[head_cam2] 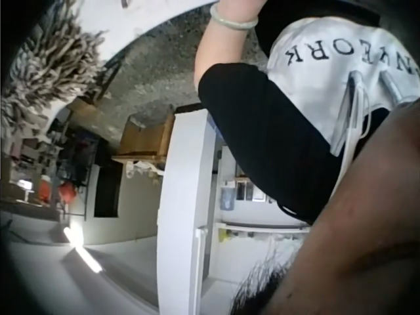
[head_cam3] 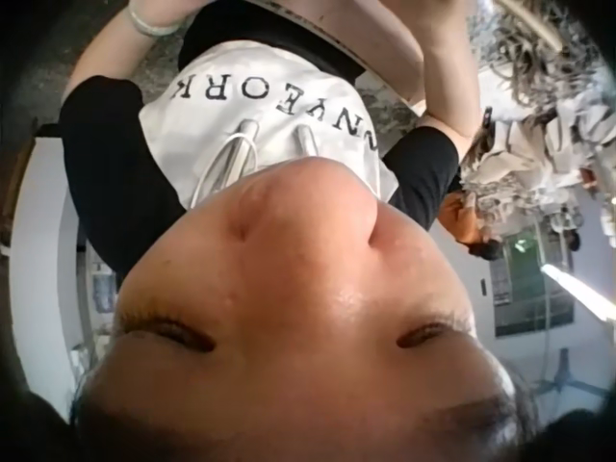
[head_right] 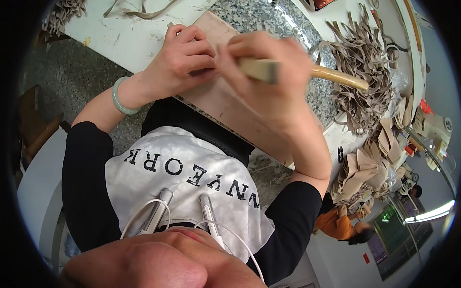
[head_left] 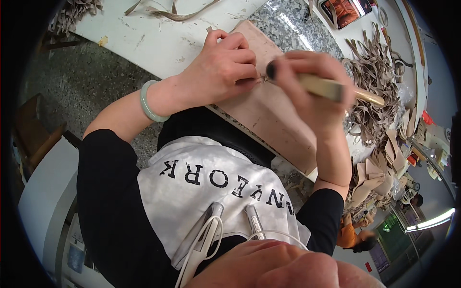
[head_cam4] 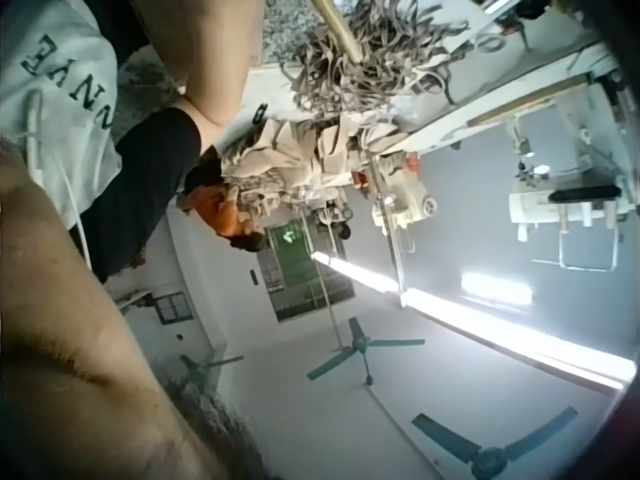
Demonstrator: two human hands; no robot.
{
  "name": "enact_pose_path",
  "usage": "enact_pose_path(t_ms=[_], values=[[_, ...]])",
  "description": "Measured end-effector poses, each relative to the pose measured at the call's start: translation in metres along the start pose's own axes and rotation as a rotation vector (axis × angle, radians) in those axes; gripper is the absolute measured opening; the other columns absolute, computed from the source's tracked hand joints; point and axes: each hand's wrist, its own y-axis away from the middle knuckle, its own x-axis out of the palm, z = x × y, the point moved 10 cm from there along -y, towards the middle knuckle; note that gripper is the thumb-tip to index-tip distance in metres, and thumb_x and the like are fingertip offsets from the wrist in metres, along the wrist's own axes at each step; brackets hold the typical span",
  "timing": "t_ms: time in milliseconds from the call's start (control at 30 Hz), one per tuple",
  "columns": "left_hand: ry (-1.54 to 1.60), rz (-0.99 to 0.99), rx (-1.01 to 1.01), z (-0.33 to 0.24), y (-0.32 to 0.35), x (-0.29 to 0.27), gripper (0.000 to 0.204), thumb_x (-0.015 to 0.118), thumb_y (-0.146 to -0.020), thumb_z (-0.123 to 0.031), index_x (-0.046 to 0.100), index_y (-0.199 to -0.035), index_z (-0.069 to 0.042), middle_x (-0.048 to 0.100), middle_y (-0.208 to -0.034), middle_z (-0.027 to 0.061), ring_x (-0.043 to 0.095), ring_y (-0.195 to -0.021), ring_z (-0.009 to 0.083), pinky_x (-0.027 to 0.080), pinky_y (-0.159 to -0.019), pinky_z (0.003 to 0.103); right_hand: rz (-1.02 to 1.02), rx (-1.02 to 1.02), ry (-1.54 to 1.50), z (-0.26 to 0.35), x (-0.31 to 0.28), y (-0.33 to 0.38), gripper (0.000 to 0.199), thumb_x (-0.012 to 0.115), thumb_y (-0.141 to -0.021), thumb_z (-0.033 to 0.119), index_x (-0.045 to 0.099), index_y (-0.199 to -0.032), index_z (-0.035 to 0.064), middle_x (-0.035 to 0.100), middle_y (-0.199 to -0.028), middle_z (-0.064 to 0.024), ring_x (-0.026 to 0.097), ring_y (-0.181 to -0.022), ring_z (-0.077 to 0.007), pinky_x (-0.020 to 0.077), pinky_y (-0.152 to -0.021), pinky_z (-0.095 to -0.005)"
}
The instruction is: The person cuts a strap using snips, then repeatedly positions leather straps onto a board and rubs them with a handheld burnishing tool.
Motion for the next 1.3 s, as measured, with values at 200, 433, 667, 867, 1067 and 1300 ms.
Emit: enact_pose_path(t_ms=[200,433,667,867,1067,1300], values=[[0.042,-0.003,-0.021,0.006,0.005,-0.003,0.019,0.083,-0.074,-0.011,0.071,-0.088,-0.010,0.066,-0.094,-0.0033,0.058,-0.102,0.0208,0.035,-0.097,0.042,0.065,0.000,0.051,0.003,0.003,0.000,0.024,0.085,-0.076,0.011,0.061,-0.077,0.0153,0.070,-0.069,0.0055,0.062,-0.053,-0.0153,0.0398,-0.055,-0.0283],[0.045,-0.012,-0.009,0.006,0.004,-0.005,0.019,0.082,-0.074,-0.010,0.071,-0.089,-0.011,0.065,-0.094,-0.0028,0.059,-0.103,0.0207,0.035,-0.098,0.043,0.109,0.067,0.041,-0.008,0.017,0.010,0.022,0.084,-0.077,0.007,0.063,-0.079,0.0134,0.073,-0.073,0.0026,0.066,-0.057,-0.0148,0.0407,-0.057,-0.0284],[0.027,-0.030,-0.042,0.008,0.005,-0.005,0.018,0.083,-0.076,-0.010,0.071,-0.090,-0.012,0.065,-0.092,-0.0043,0.058,-0.101,0.0192,0.034,-0.097,0.042,0.032,0.081,-0.029,-0.002,0.006,0.005,0.023,0.085,-0.076,0.007,0.063,-0.078,0.0129,0.074,-0.075,0.0019,0.066,-0.057,-0.0143,0.0410,-0.058,-0.0274],[0.069,-0.013,-0.051,0.012,0.006,-0.004,0.018,0.083,-0.075,-0.011,0.072,-0.089,-0.013,0.064,-0.093,-0.0049,0.057,-0.102,0.0201,0.034,-0.098,0.042,0.019,0.173,-0.052,-0.010,0.000,0.007,0.022,0.086,-0.076,0.007,0.065,-0.078,0.0127,0.074,-0.076,0.0021,0.065,-0.057,-0.0154,0.0437,-0.059,-0.0287],[0.076,0.087,0.049,0.015,-0.006,-0.004,0.014,0.081,-0.078,-0.011,0.074,-0.089,-0.013,0.063,-0.093,-0.0047,0.055,-0.107,0.0214,0.031,-0.103,0.045,0.080,0.140,-0.029,-0.008,-0.005,0.011,0.021,0.085,-0.076,0.005,0.065,-0.076,0.0112,0.075,-0.076,0.0011,0.065,-0.057,-0.0163,0.0463,-0.061,-0.0282],[0.042,0.176,0.111,-0.003,-0.019,0.003,0.013,0.080,-0.079,-0.014,0.077,-0.092,-0.015,0.061,-0.088,-0.0057,0.056,-0.105,0.0174,0.030,-0.103,0.046,0.070,0.255,-0.016,-0.020,-0.009,0.035,0.023,0.086,-0.076,0.004,0.064,-0.074,0.0107,0.076,-0.078,-0.0015,0.064,-0.057,-0.0141,0.0446,-0.062,-0.0280]])
